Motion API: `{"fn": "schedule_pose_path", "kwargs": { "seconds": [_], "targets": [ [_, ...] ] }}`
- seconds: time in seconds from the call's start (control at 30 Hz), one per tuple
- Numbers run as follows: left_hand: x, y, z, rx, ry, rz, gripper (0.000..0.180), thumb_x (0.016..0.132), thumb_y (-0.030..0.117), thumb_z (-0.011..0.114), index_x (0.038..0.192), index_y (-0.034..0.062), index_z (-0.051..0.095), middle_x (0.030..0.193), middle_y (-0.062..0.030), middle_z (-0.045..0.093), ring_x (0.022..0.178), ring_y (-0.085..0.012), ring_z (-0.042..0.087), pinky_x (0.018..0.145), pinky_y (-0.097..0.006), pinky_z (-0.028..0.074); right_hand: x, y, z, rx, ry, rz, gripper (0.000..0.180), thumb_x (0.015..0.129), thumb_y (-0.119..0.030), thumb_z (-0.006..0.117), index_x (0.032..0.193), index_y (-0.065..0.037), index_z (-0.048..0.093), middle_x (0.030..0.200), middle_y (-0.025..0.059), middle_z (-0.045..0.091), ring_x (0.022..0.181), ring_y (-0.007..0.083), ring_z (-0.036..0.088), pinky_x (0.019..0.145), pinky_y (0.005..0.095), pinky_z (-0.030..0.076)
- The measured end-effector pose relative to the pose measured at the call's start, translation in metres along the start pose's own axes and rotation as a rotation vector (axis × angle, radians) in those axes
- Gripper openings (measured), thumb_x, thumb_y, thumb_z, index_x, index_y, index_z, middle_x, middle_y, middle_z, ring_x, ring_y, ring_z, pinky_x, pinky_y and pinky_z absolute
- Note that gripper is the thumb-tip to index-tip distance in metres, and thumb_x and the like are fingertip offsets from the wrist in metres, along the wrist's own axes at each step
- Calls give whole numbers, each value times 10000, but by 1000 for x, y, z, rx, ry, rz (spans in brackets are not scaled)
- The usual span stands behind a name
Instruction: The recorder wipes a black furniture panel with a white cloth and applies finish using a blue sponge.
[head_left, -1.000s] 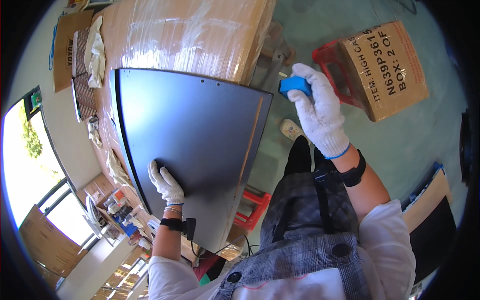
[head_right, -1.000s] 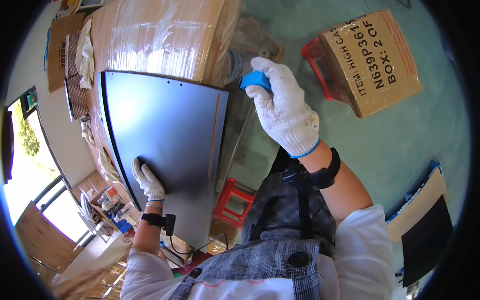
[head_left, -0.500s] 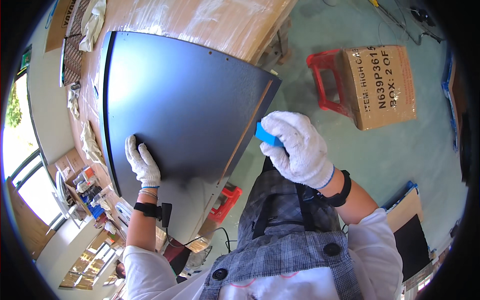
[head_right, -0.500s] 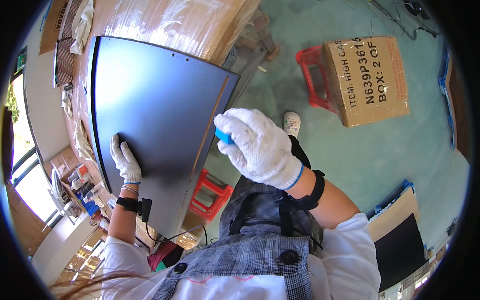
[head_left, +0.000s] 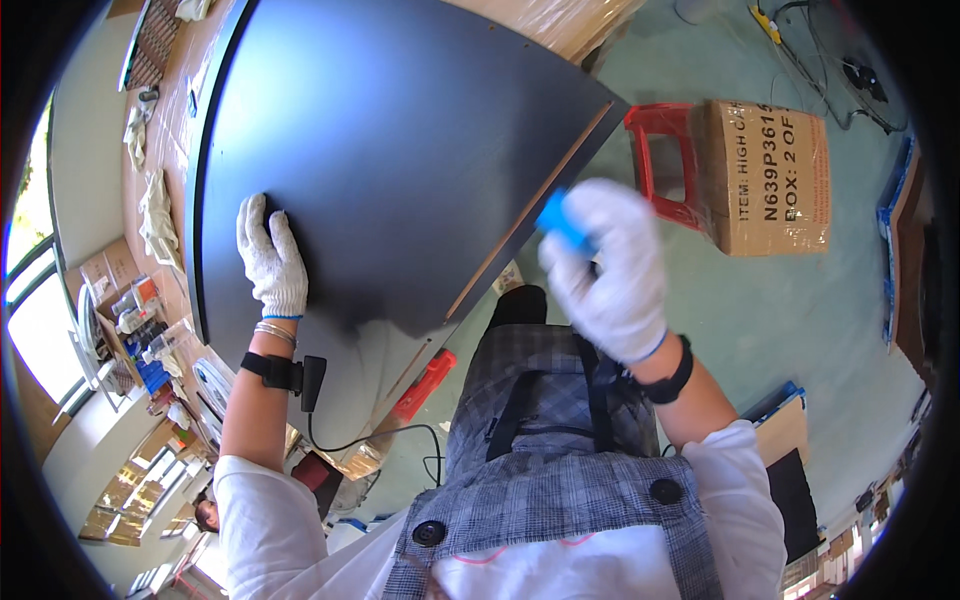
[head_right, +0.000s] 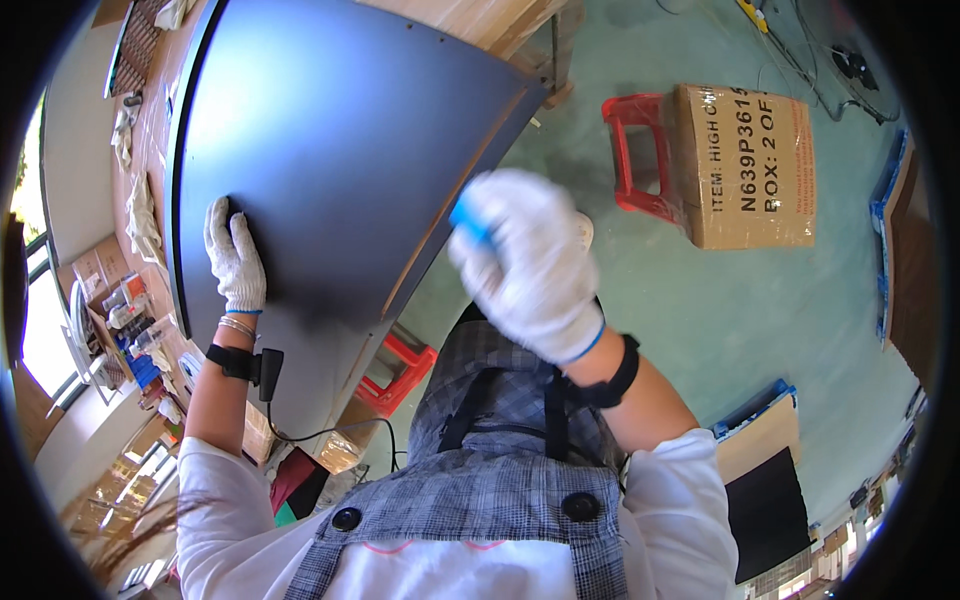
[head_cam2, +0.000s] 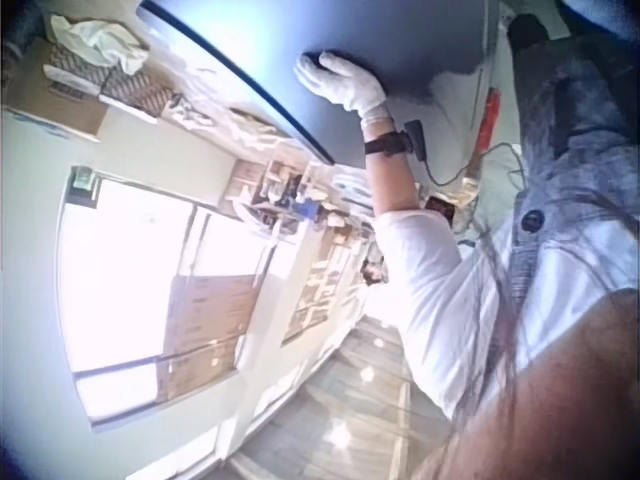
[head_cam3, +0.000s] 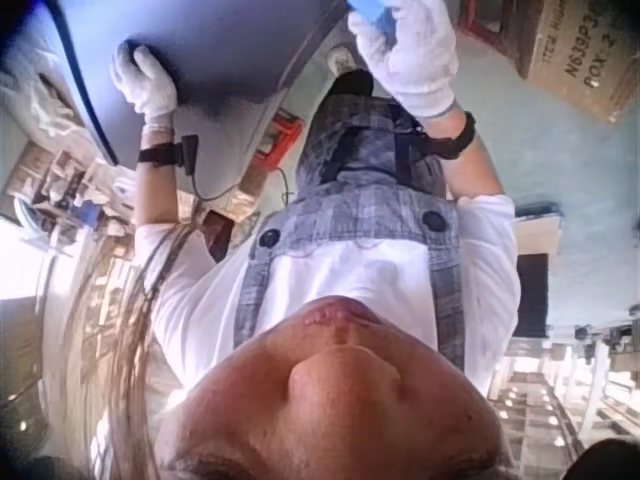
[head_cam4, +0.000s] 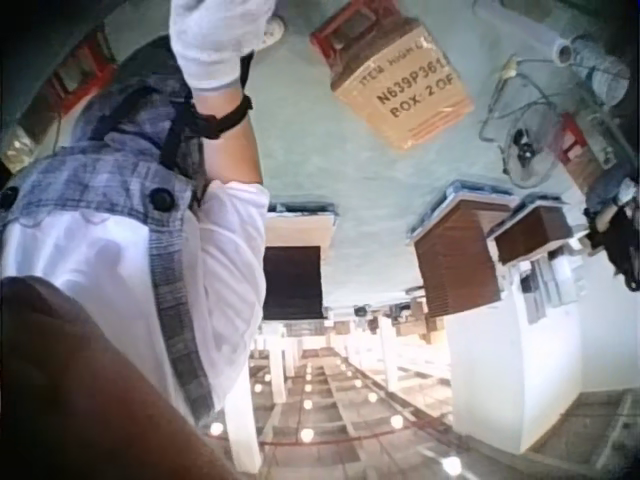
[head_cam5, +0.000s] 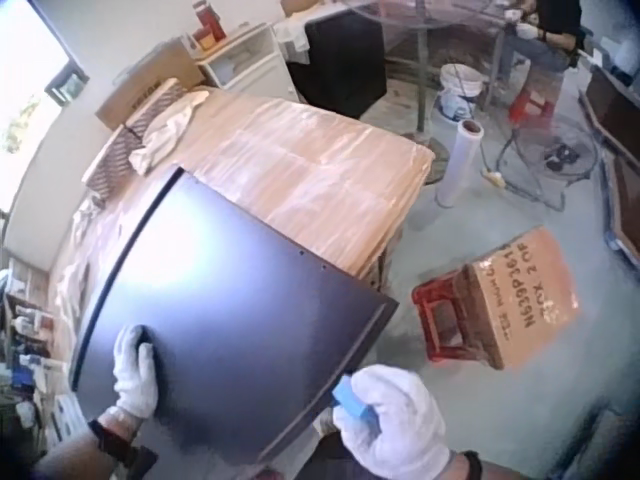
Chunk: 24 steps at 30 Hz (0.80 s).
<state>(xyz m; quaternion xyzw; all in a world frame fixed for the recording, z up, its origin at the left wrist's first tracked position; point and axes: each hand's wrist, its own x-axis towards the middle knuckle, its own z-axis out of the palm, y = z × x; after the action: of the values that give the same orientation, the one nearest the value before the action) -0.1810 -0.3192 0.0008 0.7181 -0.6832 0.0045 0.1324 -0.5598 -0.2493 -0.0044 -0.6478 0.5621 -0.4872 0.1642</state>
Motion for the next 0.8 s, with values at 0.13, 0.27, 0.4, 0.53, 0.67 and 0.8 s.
{"fn": "schedule_pose_path", "kwargs": {
  "seconds": [0.13,0.27,0.4,0.53,0.67,0.8],
  "targets": [
    [1,1,1,-14,22,67,399,979,246,514,1310,25,528,1358,-196,501,1293,-342,442,1104,-427,327,-17,-8,10,-24,29,161,340,790,-62,724,1102,-46,591,1057,143,610,907,302,632,784,366,528],
    [3,-2,8,-10,65,138,393,973,266,527,1278,18,548,1332,-209,521,1270,-357,454,1089,-438,342,-78,-62,36,75,-120,81,366,752,-108,756,1092,-88,622,1023,111,627,897,277,646,779,349,543],
    [6,-7,11,-54,110,225,422,954,326,552,1252,27,567,1305,-196,546,1255,-370,465,1077,-440,359,-68,-55,45,-22,114,154,354,786,-67,736,1116,-57,610,1046,118,614,855,248,658,742,327,543],
    [-2,-10,6,-119,110,205,428,930,375,572,1245,87,590,1316,-145,552,1267,-341,466,1078,-433,365,-74,-81,56,-95,50,189,300,825,-82,707,1104,-43,605,1032,117,618,854,260,652,751,331,546],
    [-36,-12,-15,-240,0,229,401,933,298,605,1258,63,589,1345,-140,539,1294,-292,470,1097,-377,355,-137,-134,83,-16,-157,32,309,792,-94,716,1085,-76,618,1031,121,623,887,291,647,793,355,541],
    [-95,-33,-50,-303,-118,217,343,924,177,621,1232,30,592,1306,-135,563,1259,-279,502,1089,-359,362,-116,-114,79,-128,35,84,289,802,-81,724,1061,-32,607,1033,134,612,915,296,633,817,365,525]
  ]
}}
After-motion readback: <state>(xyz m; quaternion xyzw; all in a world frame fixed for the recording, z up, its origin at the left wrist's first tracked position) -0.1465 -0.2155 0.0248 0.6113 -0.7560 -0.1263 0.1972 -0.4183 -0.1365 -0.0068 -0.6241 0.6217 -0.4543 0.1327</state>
